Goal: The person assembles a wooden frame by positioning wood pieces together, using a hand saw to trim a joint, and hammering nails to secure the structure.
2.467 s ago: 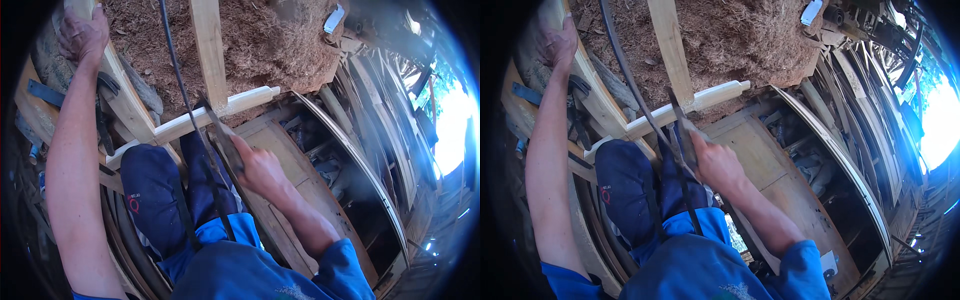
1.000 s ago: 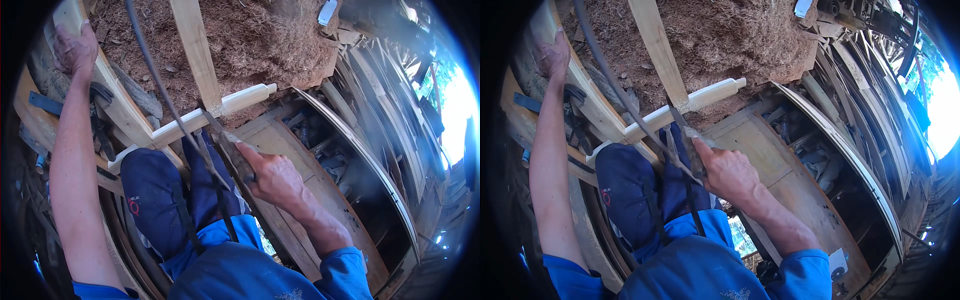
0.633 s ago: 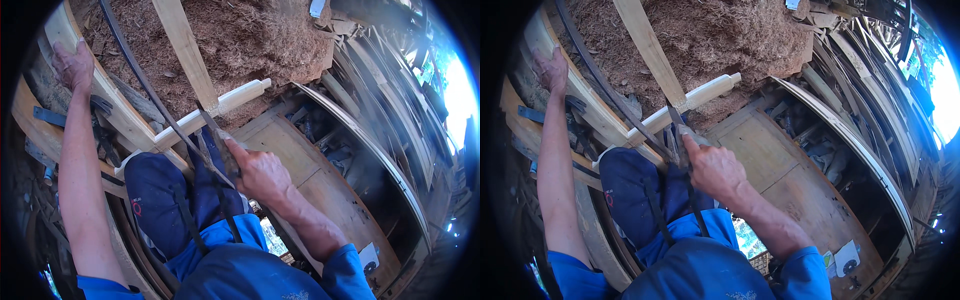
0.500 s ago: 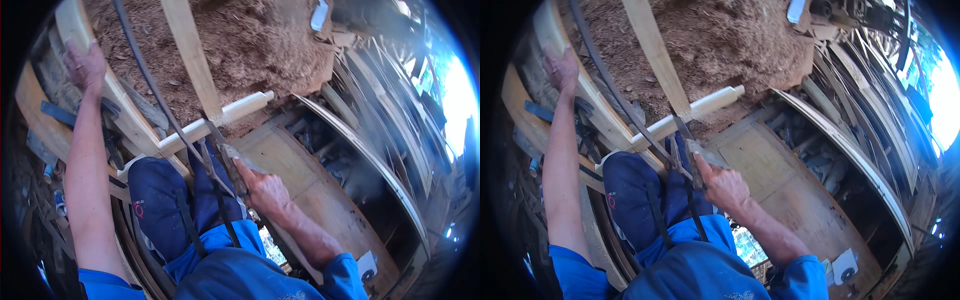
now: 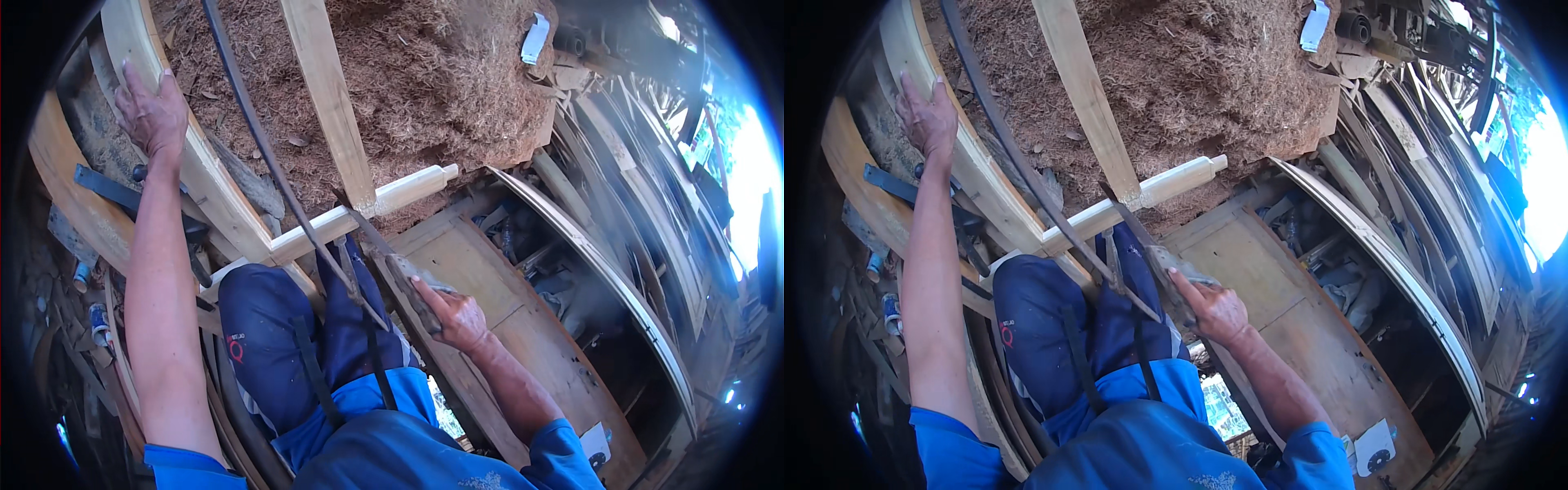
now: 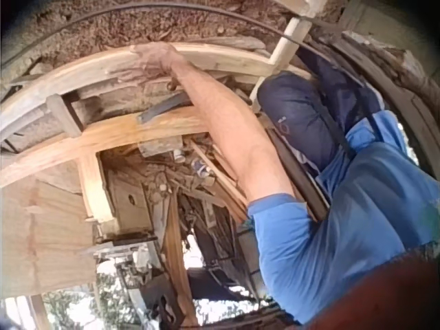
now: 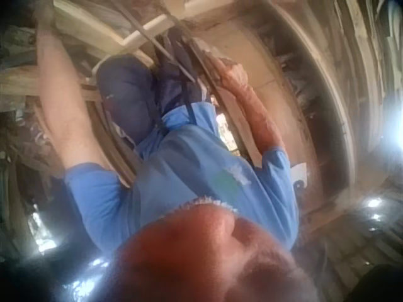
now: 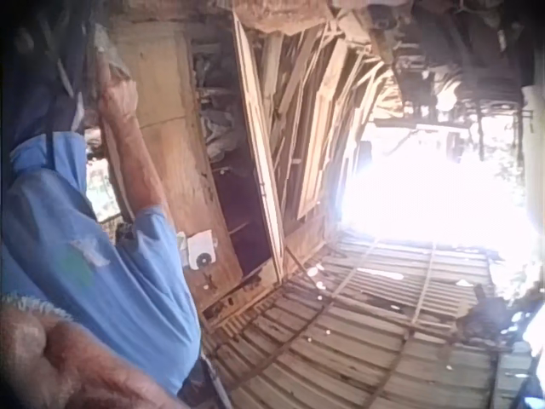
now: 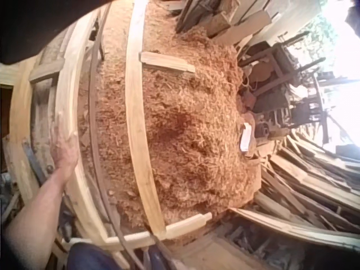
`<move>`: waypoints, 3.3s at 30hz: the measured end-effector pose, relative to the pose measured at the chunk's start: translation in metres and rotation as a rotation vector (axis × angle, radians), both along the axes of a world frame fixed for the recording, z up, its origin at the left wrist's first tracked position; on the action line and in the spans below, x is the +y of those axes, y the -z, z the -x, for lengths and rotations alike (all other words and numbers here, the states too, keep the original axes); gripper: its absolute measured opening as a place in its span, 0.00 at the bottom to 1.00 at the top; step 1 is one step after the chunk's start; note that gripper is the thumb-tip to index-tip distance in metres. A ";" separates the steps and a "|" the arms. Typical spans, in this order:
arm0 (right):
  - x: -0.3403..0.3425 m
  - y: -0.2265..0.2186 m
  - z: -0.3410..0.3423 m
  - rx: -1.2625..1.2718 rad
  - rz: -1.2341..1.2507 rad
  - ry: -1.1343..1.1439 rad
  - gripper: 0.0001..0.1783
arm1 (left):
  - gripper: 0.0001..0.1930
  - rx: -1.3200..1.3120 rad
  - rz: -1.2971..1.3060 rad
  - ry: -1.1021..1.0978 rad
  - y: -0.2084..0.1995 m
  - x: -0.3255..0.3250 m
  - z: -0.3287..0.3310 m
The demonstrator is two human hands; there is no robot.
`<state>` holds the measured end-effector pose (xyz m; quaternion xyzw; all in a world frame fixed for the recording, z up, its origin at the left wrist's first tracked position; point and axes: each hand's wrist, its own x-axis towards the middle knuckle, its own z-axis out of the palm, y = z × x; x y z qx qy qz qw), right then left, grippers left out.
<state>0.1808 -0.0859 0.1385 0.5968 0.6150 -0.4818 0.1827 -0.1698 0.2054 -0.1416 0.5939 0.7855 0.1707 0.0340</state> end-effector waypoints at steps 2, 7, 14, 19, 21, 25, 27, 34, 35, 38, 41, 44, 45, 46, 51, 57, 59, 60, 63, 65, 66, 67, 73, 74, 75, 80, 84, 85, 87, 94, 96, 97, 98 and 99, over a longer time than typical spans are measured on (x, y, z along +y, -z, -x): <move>-0.002 0.000 0.003 0.022 -0.065 0.021 0.45 | 0.38 -0.023 0.028 0.005 -0.005 0.006 -0.004; 0.083 -0.007 0.064 -0.169 0.337 0.092 0.44 | 0.38 0.001 0.050 0.020 0.003 -0.002 0.016; 0.070 0.000 0.021 -0.216 0.174 0.033 0.37 | 0.38 0.137 0.052 0.008 -0.001 -0.001 -0.007; 0.033 -0.009 0.030 -0.100 0.119 0.047 0.43 | 0.38 0.035 0.062 -0.019 -0.010 0.002 -0.008; 0.066 -0.014 0.057 -0.209 0.266 0.113 0.48 | 0.38 0.032 0.059 -0.019 -0.009 0.001 0.000; 0.076 -0.006 0.069 -0.216 0.388 0.045 0.50 | 0.38 0.029 0.080 -0.016 -0.006 -0.008 0.008; 0.034 -0.012 0.053 -0.187 0.220 0.078 0.51 | 0.38 0.009 0.111 -0.041 -0.011 -0.002 -0.005; 0.047 -0.056 0.075 -0.211 0.179 0.180 0.49 | 0.38 -0.002 0.064 -0.046 -0.001 -0.001 -0.005; 0.054 -0.074 0.077 -0.240 0.250 0.192 0.48 | 0.38 0.031 0.035 -0.034 0.001 -0.002 0.001; 0.032 -0.196 0.048 -0.319 0.359 0.302 0.44 | 0.39 0.027 0.042 -0.027 0.002 -0.001 0.000; 0.036 -0.214 0.047 -0.379 0.148 0.376 0.43 | 0.39 -0.035 0.040 -0.033 0.002 0.007 0.014; 0.059 -0.173 0.068 -0.133 -0.033 0.218 0.44 | 0.39 0.026 0.032 -0.028 0.006 -0.003 0.001; 0.062 -0.150 0.072 -0.125 -0.037 0.203 0.45 | 0.40 -0.005 0.036 -0.017 0.004 -0.002 0.003; 0.062 -0.126 0.074 -0.127 -0.039 0.186 0.46 | 0.40 -0.003 0.036 -0.022 0.002 0.000 0.001; 0.046 -0.065 0.070 -0.124 0.039 0.161 0.48 | 0.39 -0.045 0.017 -0.033 0.002 0.000 -0.001; 0.048 -0.054 0.065 -0.192 0.156 0.144 0.48 | 0.38 -0.046 -0.004 -0.031 0.008 -0.002 0.002; 0.050 -0.056 0.066 -0.182 0.165 0.142 0.48 | 0.38 -0.052 -0.001 -0.033 0.007 0.000 0.005; 0.053 -0.056 0.067 -0.188 0.163 0.126 0.48 | 0.38 -0.049 -0.008 -0.031 0.007 0.000 0.006; 0.062 -0.054 0.069 -0.209 0.192 0.095 0.47 | 0.38 -0.001 -0.003 -0.033 0.009 -0.001 0.006; 0.068 -0.052 0.070 -0.223 0.223 0.077 0.47 | 0.39 0.045 0.007 -0.040 0.006 0.000 0.003; 0.070 -0.051 0.072 -0.223 0.209 0.074 0.46 | 0.39 0.017 -0.002 -0.031 0.005 0.000 0.003; 0.071 -0.049 0.073 -0.224 0.195 0.072 0.45 | 0.39 -0.013 -0.013 -0.020 0.004 -0.001 0.002; 0.078 0.015 0.075 -0.250 0.215 0.029 0.37 | 0.38 -0.082 -0.017 -0.001 0.006 -0.002 0.001; 0.081 0.039 0.075 -0.250 0.213 0.027 0.37 | 0.38 -0.081 -0.019 -0.004 0.006 -0.004 0.002; 0.083 0.066 0.075 -0.265 0.231 0.004 0.37 | 0.38 -0.069 -0.018 -0.002 0.007 -0.004 0.004; 0.075 0.086 0.084 -0.270 0.186 0.047 0.37 | 0.39 -0.047 -0.017 -0.004 0.005 -0.004 -0.001; 0.074 0.013 0.072 -0.230 0.240 0.014 0.40 | 0.39 0.008 0.021 -0.017 0.007 -0.006 0.007; 0.071 -0.003 0.072 -0.211 0.256 -0.009 0.41 | 0.39 -0.002 0.004 -0.012 0.009 -0.005 0.008; 0.069 -0.013 0.076 -0.224 0.264 0.006 0.42 | 0.39 -0.011 -0.017 -0.016 0.010 -0.003 0.004; 0.075 -0.007 0.077 -0.259 0.340 0.060 0.44 | 0.39 -0.077 0.000 0.000 0.003 -0.002 -0.005; 0.070 -0.004 0.077 -0.255 0.319 0.065 0.44 | 0.39 -0.027 0.008 -0.011 0.004 -0.002 -0.001; 0.068 -0.003 0.074 -0.237 0.241 0.019 0.44 | 0.39 0.014 0.020 -0.010 0.004 -0.003 0.003; 0.061 -0.004 0.073 -0.220 0.174 -0.021 0.43 | 0.39 0.029 0.026 -0.010 0.003 -0.005 0.007; 0.052 -0.007 0.064 -0.230 0.168 -0.007 0.43 | 0.39 0.039 0.041 -0.009 0.003 -0.005 0.010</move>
